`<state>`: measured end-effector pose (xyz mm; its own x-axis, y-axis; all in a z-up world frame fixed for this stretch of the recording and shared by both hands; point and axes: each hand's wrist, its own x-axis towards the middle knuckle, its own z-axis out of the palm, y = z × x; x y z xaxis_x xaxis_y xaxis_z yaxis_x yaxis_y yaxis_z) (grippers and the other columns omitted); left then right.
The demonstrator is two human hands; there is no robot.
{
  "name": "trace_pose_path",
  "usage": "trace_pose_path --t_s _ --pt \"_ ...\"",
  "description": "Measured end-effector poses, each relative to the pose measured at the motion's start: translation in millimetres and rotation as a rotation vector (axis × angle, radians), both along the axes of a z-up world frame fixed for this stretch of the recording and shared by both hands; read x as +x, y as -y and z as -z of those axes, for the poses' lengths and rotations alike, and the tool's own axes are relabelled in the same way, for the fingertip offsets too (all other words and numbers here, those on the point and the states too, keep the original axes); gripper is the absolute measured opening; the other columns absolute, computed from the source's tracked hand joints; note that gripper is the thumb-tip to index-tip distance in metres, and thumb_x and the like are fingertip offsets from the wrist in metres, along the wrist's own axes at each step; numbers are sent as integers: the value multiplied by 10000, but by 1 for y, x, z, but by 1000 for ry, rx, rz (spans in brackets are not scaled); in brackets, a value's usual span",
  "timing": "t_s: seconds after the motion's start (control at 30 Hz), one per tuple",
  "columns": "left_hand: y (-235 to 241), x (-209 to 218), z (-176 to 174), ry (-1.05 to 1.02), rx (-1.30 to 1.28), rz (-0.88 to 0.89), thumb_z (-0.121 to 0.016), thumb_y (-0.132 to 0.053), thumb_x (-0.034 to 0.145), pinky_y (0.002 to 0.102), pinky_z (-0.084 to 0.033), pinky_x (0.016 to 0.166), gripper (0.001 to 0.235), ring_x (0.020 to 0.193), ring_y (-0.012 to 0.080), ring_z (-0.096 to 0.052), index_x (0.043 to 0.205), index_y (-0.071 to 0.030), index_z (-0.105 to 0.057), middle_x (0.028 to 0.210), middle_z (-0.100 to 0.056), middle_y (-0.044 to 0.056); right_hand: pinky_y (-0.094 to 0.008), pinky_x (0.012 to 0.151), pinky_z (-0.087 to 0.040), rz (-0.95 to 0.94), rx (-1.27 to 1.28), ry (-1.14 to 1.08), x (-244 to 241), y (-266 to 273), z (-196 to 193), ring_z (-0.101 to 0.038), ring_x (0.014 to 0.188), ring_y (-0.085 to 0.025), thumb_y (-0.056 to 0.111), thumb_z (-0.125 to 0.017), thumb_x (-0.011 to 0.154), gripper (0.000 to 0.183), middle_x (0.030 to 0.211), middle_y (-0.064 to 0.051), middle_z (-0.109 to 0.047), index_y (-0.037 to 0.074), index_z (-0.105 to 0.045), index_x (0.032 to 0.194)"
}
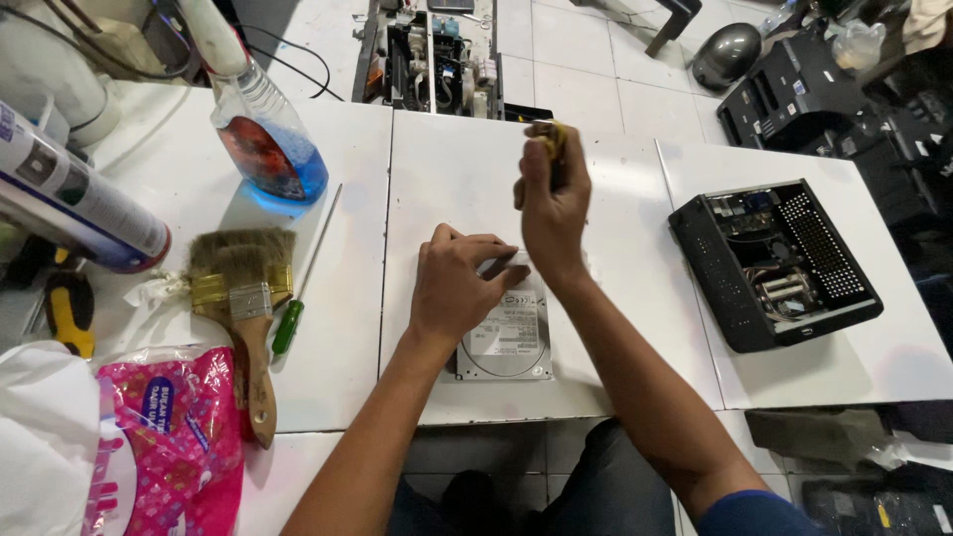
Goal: The person removes the top cover of a hard drive, then uses a multi-tool screwdriver to tighten screws on the drive's casing. The person works on a single hard drive throughout the clip.
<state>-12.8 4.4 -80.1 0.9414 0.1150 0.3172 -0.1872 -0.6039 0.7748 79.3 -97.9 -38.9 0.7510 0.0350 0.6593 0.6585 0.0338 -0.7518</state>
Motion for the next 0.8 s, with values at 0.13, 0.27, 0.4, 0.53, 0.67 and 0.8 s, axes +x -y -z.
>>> trace_pose_path --t_s 0.13,0.27,0.4,0.53,0.67,0.8 --pt "0 3 16 45 6 -1 -892 -505 838 422 -527 917 294 937 187 -614 1000 -263 -857 972 -825 -49 -310 634 -504 -98 -112 -96 -21 -2 -6 -576 666 -151 417 -301 1172 475 772 -48 -532 82 -636 1204" --pt "-3 -1 10 50 -14 -6 -892 -447 815 439 -527 922 297 942 212 -617 1024 -240 -858 982 -828 -34 -287 619 -502 -138 -139 -137 -11 12 -1 -592 707 -159 351 -430 1177 319 850 -105 -624 77 -589 1216" --pt "-3 0 12 -15 -48 -5 -887 -499 820 437 -508 976 328 973 189 -596 1047 -266 -848 1005 -825 -52 -358 675 -650 -212 -76 -193 8 46 8 -782 918 -333 339 -473 1170 247 981 -182 -683 93 -465 1176" --pt "-6 -1 12 -40 -43 12 -896 -462 825 434 -513 974 309 986 188 -605 1063 -272 -845 1020 -826 -53 -408 703 -686 -335 94 -259 22 54 13 -794 901 -408 314 -446 1170 211 1010 -200 -673 106 -413 1178" --pt "-20 11 23 -21 -42 -8 -921 -411 816 419 -522 964 286 1001 205 -630 1048 -262 -846 1027 -832 -46 -385 472 -541 -414 264 -417 52 49 22 -648 546 -343 641 -418 1034 511 688 -95 -462 136 -471 1082" --pt "-28 11 21 -30 -107 2 -917 -517 800 399 -529 952 344 969 214 -626 1019 -261 -851 1015 -841 -9 -377 518 -594 -517 224 -373 43 32 7 -643 551 -238 802 -287 979 800 650 -80 -507 82 -535 1224"
